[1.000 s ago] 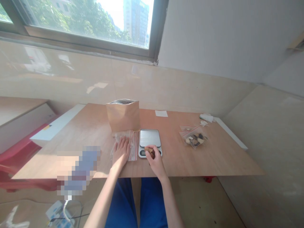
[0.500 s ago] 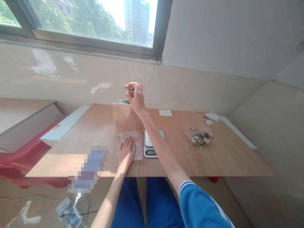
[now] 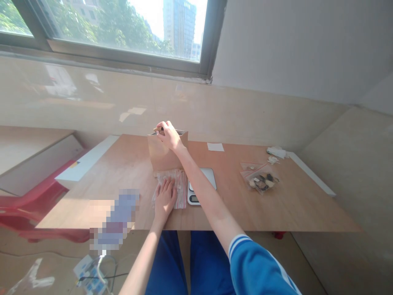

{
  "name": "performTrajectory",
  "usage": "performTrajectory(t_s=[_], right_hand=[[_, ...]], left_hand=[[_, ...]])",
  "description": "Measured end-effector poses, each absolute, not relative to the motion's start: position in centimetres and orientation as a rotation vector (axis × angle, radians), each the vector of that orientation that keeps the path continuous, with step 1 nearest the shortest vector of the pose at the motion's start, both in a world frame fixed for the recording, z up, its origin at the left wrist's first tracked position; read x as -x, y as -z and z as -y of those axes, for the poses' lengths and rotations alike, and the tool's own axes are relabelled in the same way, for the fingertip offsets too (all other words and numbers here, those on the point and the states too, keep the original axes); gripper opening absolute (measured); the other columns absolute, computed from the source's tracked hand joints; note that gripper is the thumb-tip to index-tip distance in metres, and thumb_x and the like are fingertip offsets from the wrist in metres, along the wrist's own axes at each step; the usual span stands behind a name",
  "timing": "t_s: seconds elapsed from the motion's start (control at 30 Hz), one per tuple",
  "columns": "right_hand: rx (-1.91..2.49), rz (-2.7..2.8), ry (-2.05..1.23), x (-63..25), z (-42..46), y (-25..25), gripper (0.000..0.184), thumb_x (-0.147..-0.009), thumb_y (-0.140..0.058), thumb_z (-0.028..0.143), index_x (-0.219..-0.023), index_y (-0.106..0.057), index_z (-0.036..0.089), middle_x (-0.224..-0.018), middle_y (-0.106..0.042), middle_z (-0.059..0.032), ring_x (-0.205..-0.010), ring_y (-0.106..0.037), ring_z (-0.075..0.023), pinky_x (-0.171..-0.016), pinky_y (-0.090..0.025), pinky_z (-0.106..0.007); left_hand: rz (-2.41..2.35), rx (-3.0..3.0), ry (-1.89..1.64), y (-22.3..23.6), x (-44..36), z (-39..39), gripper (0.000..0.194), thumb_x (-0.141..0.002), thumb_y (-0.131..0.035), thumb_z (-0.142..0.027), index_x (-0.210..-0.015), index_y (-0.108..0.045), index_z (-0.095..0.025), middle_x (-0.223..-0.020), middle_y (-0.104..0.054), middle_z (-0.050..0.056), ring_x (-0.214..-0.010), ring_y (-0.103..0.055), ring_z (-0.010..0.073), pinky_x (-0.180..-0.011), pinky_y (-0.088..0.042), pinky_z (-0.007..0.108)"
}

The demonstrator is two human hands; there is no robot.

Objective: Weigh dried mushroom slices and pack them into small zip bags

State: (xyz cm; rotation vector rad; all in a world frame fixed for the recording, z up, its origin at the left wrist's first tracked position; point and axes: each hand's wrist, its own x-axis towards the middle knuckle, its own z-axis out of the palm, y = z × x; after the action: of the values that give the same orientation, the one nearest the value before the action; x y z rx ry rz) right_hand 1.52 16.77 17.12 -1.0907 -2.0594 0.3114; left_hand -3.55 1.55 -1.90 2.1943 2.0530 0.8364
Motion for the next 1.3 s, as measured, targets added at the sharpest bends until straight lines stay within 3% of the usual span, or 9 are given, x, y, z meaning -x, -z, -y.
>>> performTrajectory(t_s=[0.3, 0.63, 0.93, 1.3], right_hand=[[1.484, 1.608, -0.344, 0.0, -16.2, -18.6, 0.021, -0.091, -0.037, 0.021, -0.111, -0.042, 0.014, -0.111, -0.043, -0.0146, -0.092, -0.057, -0.0227, -0.077, -0.048, -0.039], [1.078, 2.113, -0.302, -0.6, -15.8, -17.4, 0.021, -0.081, -0.048, 0.010, -0.101, -0.050, 0.016, -0.101, -0.046, -0.0076, -0.095, -0.050, -0.0182, -0.084, -0.045, -0.030], [1.079, 2.237, -0.157, -0.6, -16.2, -17.4, 0.014, -0.083, -0.048, 0.013, -0.096, -0.052, 0.015, -0.097, -0.054, -0.0081, -0.096, -0.049, -0.0207, -0.092, -0.040, -0.036], [1.206, 2.181, 0.033, -0.8, -14.8, -17.1, 0.023, -0.090, -0.046, 0.035, -0.100, -0.054, 0.015, -0.107, -0.054, -0.0125, -0.105, -0.046, -0.0266, -0.089, -0.041, -0.041]], left_hand=[[-2.058, -2.234, -0.855, 1.9, 3.5, -1.6, 0.042, -0.089, -0.030, -0.026, -0.124, -0.053, -0.017, -0.134, -0.050, 0.008, -0.128, -0.041, 0.0226, -0.105, -0.028, 0.043], [-2.064, -2.209, -0.820, 2.0, 3.6, -1.8, 0.042, -0.089, -0.032, -0.027, -0.122, -0.054, -0.018, -0.133, -0.051, 0.009, -0.128, -0.041, 0.0225, -0.106, -0.027, 0.043], [-2.051, -2.196, -0.837, 1.8, 3.6, -1.8, 0.042, -0.088, -0.032, -0.026, -0.122, -0.054, -0.019, -0.133, -0.051, 0.009, -0.128, -0.041, 0.0219, -0.106, -0.028, 0.043], [-2.051, -2.189, -0.846, 1.6, 3.6, -1.6, 0.041, -0.089, -0.031, -0.027, -0.121, -0.055, -0.017, -0.133, -0.051, 0.008, -0.127, -0.041, 0.0226, -0.106, -0.027, 0.043]])
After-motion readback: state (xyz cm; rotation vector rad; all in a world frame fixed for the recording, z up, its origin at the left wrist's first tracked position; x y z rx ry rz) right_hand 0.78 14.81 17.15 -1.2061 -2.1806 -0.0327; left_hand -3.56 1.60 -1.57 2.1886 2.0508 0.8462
